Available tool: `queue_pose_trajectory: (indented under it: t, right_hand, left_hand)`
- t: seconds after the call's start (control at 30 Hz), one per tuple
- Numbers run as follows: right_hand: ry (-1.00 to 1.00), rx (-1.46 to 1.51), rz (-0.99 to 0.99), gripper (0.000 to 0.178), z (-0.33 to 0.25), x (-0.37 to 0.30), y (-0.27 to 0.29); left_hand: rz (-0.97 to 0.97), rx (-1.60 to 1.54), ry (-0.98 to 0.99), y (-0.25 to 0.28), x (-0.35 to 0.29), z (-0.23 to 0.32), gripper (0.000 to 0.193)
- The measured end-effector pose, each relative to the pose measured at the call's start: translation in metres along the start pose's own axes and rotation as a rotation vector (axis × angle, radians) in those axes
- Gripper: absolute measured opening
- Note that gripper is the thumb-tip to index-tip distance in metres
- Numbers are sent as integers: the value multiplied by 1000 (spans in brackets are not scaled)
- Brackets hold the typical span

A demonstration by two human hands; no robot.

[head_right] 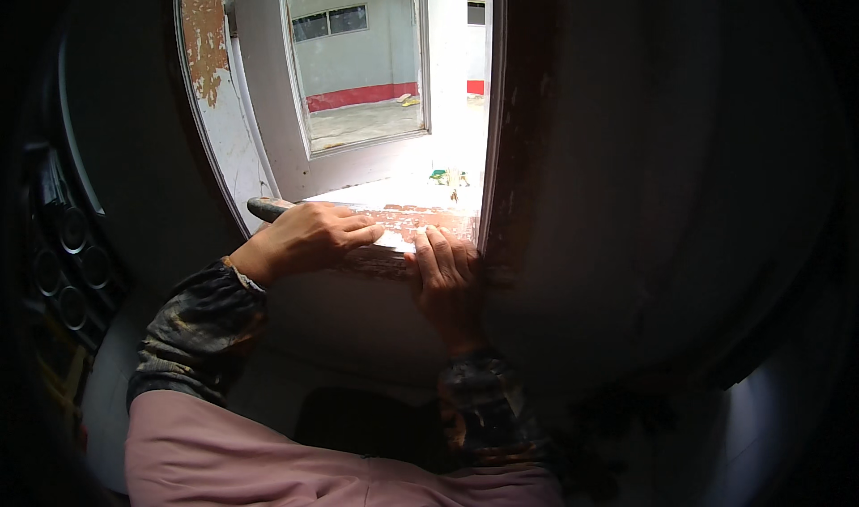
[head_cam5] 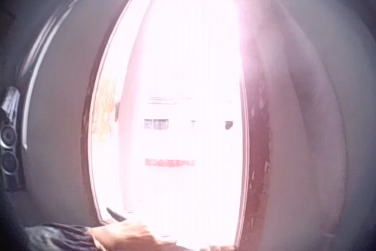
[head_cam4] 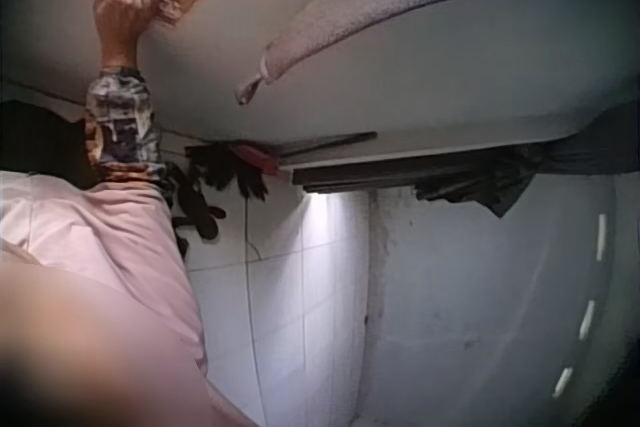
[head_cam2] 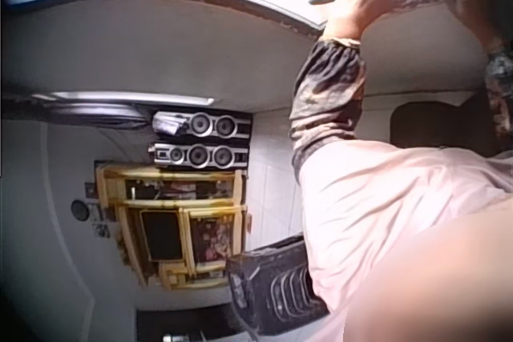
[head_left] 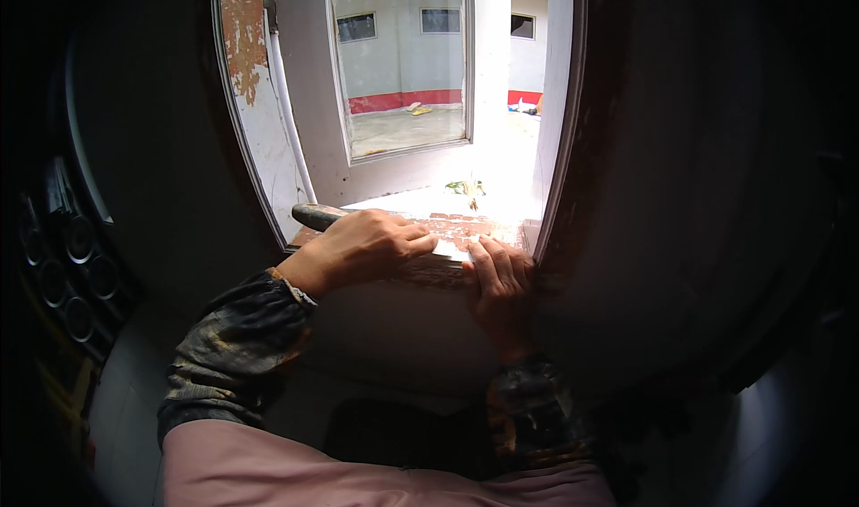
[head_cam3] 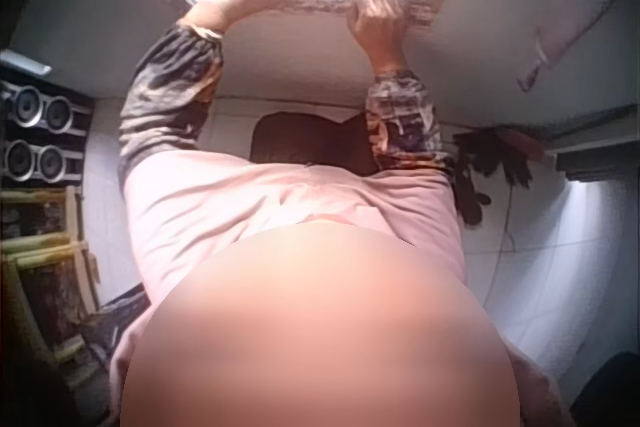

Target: The person uses a metal scraper to remove old paint from a wooden window sill. They repeatedly scrape the surface, occasionally pausing to wipe away debris with their hand.

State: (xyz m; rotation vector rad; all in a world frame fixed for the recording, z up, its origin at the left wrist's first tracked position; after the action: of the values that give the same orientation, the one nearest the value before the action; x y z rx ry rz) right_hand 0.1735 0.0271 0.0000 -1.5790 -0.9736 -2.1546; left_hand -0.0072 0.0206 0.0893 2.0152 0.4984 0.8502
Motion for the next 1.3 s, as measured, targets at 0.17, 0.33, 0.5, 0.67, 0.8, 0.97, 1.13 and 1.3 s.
queue_pose_trajectory:
  t: [0.17, 0.33, 0.5, 0.67, 0.8, 0.97, 1.13, 1.3]
  right_hand:
    - [-12, 4, 6, 29, 0, -1, -2]
    - [-34, 9, 9, 28, -1, -1, -2]
    - [-4, 10, -5, 28, 1, -1, -2]
    - [-14, 11, 44, 28, 1, -2, -5]
    - [-36, 29, 64, 24, -1, -1, -4]
    - [-5, 2, 9, 28, 0, 0, -1]
    - [1, -6, 21, 28, 1, -1, -3]
    - [-31, 8, 17, 28, 0, -2, -4]
  left_hand:
    - [49, -19, -26, 7, -14, -4, 28]
    - [32, -38, 2, 4, -6, -1, 28]
    - [35, -43, -18, 1, -2, -2, 28]
    - [61, -59, -27, 5, -17, -7, 27]
    - [48, -61, -14, 4, -12, -4, 27]
    - [35, -55, -18, 1, -2, -1, 26]
    - [34, -40, -12, 5, -16, -5, 25]
    - [57, -50, -16, 4, -10, -2, 26]
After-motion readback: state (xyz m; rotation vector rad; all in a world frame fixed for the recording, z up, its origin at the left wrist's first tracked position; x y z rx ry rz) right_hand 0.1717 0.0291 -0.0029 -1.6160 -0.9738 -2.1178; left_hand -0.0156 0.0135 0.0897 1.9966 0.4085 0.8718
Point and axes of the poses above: each hand's wrist, its own x-axis towards the middle knuckle, its own y-axis out of the back of the hand, z = x × y, the point moved 4 cm from there along x, towards the middle knuckle, and after that the axes turned 12 degrees about y, right-handed, at the moved point
